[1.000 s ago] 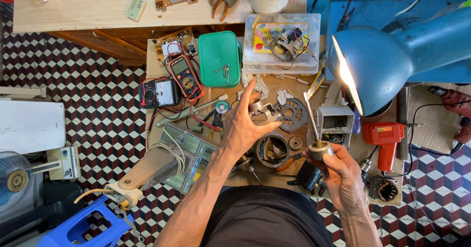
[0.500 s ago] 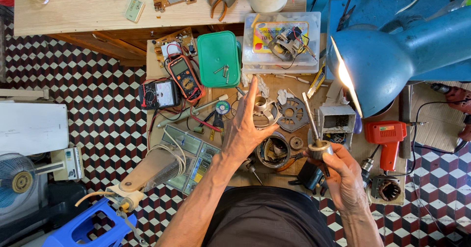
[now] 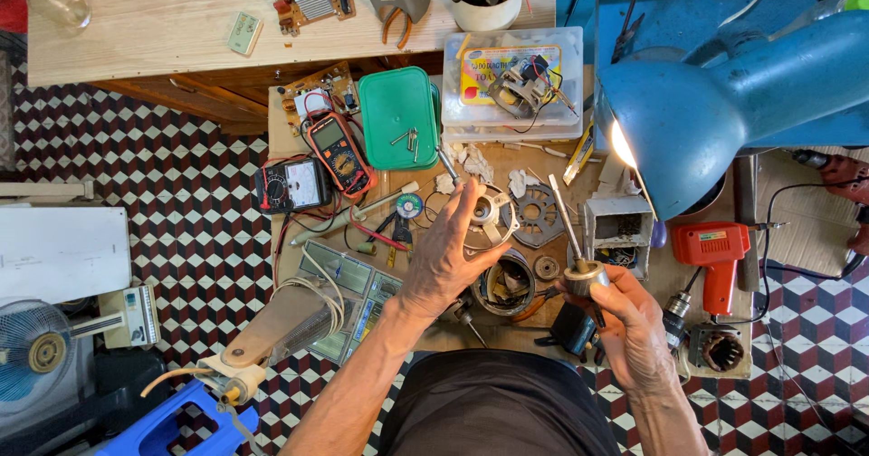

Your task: The person disassembles an electrical motor, removes the rotor, and inspects the stator windings. They handle the rotor and stator separately, rotate the rotor shaft, and examine the copper windings on the stator before placing the parts back on the workbench.

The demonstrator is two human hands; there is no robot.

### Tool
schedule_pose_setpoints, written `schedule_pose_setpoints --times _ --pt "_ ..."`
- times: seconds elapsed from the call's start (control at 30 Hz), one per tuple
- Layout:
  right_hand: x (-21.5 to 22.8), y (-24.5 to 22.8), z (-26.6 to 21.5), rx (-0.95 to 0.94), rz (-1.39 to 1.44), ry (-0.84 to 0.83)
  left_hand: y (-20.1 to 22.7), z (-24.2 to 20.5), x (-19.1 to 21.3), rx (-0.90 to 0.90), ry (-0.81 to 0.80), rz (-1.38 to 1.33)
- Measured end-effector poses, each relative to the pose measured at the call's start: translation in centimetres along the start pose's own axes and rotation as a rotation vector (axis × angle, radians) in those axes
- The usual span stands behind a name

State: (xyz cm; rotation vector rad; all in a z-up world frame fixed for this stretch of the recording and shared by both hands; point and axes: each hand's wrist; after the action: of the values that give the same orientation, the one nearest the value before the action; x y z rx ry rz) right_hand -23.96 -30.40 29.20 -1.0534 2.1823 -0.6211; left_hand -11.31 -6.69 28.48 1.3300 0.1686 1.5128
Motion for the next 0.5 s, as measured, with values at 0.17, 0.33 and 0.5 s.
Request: schedule_pose_setpoints --times 0.17,0.33,0.5 --pt "-0.1 0.0 0.3 0.006 -0.009 -0.019 -0.7 -0.3 0.1 -0.128 0.013 0.072" --pt "-0.1 0.0 0.6 0.008 -0.008 -0.023 -0.6 0.0 0.4 -0.113 0.01 0.07" --pt "0.1 0.0 0.6 0.008 -0.005 -0.016 -0.1 0.7 0.3 0.013 0.012 -0.02"
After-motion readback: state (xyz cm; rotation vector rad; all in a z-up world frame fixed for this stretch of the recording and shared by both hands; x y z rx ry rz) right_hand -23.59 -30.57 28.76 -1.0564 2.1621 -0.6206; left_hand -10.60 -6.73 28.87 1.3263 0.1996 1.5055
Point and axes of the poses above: each hand's wrist, its own z-axis towards the middle knuckle, its own x-axis out of the back of the hand, y = z × x, and after that the axes turned 5 degrees about -x, right-handed
